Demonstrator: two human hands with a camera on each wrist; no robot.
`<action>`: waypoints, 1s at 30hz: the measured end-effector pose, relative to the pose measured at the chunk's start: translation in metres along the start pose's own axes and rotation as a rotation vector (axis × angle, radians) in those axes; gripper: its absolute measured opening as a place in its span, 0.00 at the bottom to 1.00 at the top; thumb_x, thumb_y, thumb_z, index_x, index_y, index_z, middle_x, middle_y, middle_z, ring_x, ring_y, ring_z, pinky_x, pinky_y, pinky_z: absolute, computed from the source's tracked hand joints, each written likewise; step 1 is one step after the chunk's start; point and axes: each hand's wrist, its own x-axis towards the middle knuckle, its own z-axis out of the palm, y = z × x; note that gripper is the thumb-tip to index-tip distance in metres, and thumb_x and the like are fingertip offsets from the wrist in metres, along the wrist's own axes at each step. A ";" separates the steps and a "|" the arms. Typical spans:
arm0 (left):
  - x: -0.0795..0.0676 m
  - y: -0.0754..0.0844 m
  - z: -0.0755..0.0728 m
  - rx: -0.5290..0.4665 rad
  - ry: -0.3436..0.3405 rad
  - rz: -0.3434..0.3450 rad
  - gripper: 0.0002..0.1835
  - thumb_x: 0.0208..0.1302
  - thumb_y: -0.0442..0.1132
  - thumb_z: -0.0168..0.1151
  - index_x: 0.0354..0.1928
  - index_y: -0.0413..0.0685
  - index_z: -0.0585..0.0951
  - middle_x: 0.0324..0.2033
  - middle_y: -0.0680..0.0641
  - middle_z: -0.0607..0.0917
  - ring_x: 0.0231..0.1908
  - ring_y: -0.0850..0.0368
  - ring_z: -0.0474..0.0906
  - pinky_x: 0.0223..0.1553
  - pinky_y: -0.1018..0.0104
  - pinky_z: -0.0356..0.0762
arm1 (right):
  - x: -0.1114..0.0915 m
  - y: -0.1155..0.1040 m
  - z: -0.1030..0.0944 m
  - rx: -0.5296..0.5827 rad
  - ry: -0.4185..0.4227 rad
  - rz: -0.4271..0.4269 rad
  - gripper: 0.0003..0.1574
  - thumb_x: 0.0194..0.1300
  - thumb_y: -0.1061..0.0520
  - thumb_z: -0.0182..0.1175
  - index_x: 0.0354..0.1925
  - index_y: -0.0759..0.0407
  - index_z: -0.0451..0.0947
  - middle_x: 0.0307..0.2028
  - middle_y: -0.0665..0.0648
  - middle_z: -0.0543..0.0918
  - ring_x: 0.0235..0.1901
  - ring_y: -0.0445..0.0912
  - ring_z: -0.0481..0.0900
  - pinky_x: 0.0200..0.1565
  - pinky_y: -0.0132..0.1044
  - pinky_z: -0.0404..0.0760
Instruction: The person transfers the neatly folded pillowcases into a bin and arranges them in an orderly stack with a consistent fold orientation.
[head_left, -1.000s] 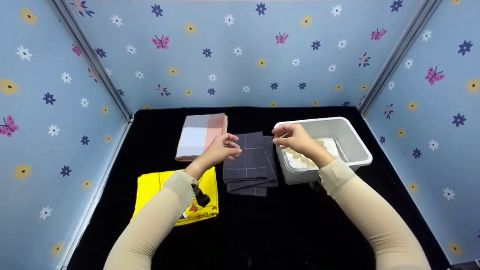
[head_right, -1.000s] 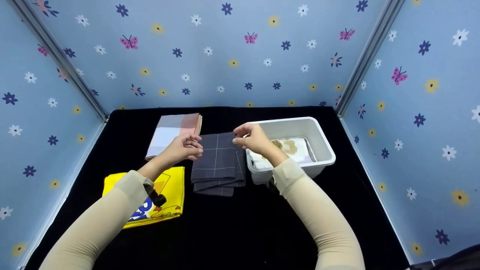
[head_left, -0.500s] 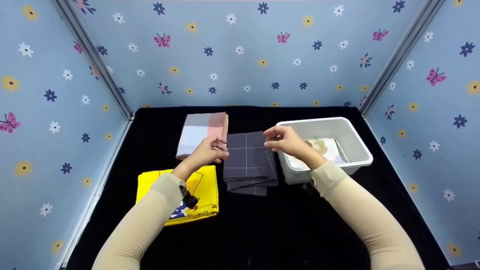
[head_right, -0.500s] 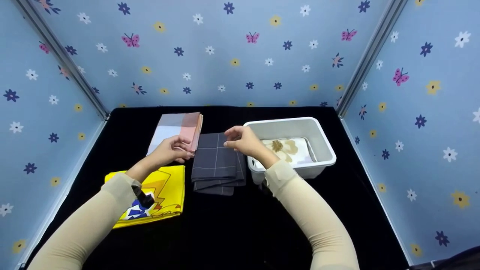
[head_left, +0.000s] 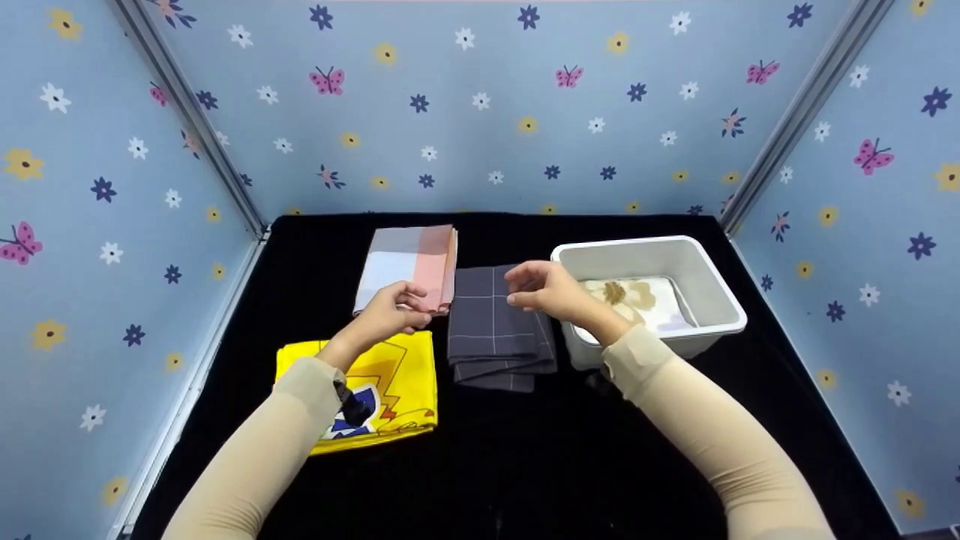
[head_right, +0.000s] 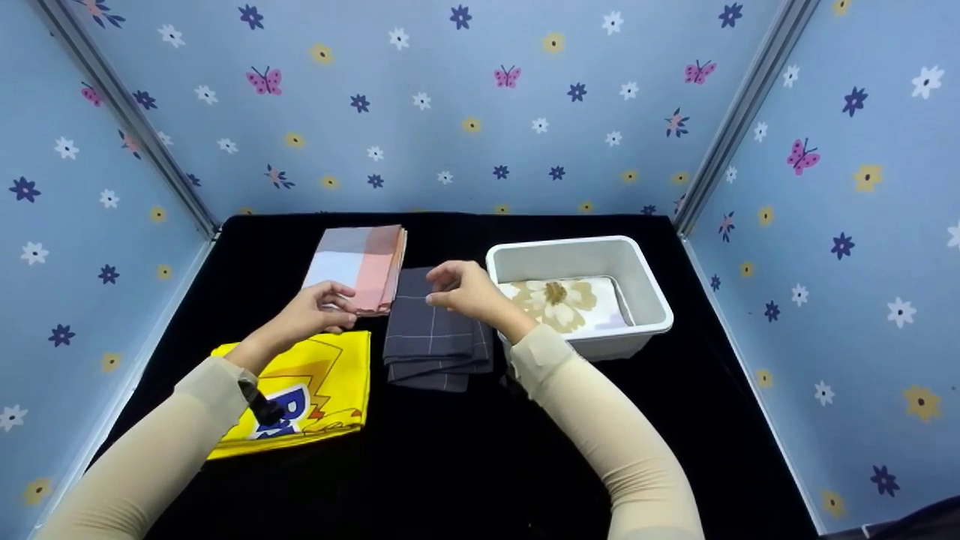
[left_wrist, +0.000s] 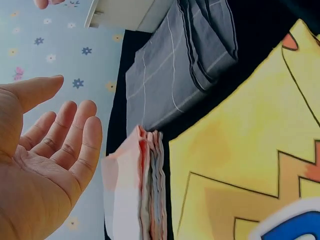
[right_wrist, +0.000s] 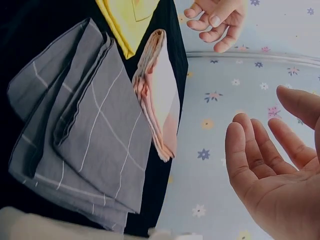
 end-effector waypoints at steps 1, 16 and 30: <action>-0.002 -0.002 -0.002 0.006 0.002 0.001 0.26 0.74 0.33 0.68 0.68 0.33 0.73 0.51 0.36 0.85 0.42 0.57 0.86 0.46 0.61 0.90 | 0.000 -0.001 0.002 0.001 -0.003 0.000 0.24 0.68 0.67 0.70 0.61 0.72 0.82 0.45 0.59 0.87 0.38 0.37 0.85 0.42 0.35 0.90; -0.026 -0.026 -0.031 0.132 0.054 -0.005 0.24 0.75 0.36 0.69 0.67 0.36 0.75 0.53 0.35 0.87 0.46 0.53 0.87 0.49 0.59 0.90 | 0.009 -0.011 0.030 -0.056 -0.058 -0.008 0.25 0.69 0.65 0.71 0.62 0.68 0.83 0.49 0.64 0.89 0.36 0.39 0.86 0.43 0.40 0.92; -0.043 -0.034 -0.050 0.215 0.098 -0.013 0.22 0.76 0.36 0.69 0.66 0.37 0.76 0.53 0.35 0.86 0.48 0.52 0.86 0.51 0.58 0.89 | 0.016 -0.012 0.058 -0.058 -0.116 -0.046 0.23 0.69 0.64 0.72 0.61 0.65 0.84 0.46 0.61 0.88 0.38 0.42 0.87 0.45 0.45 0.92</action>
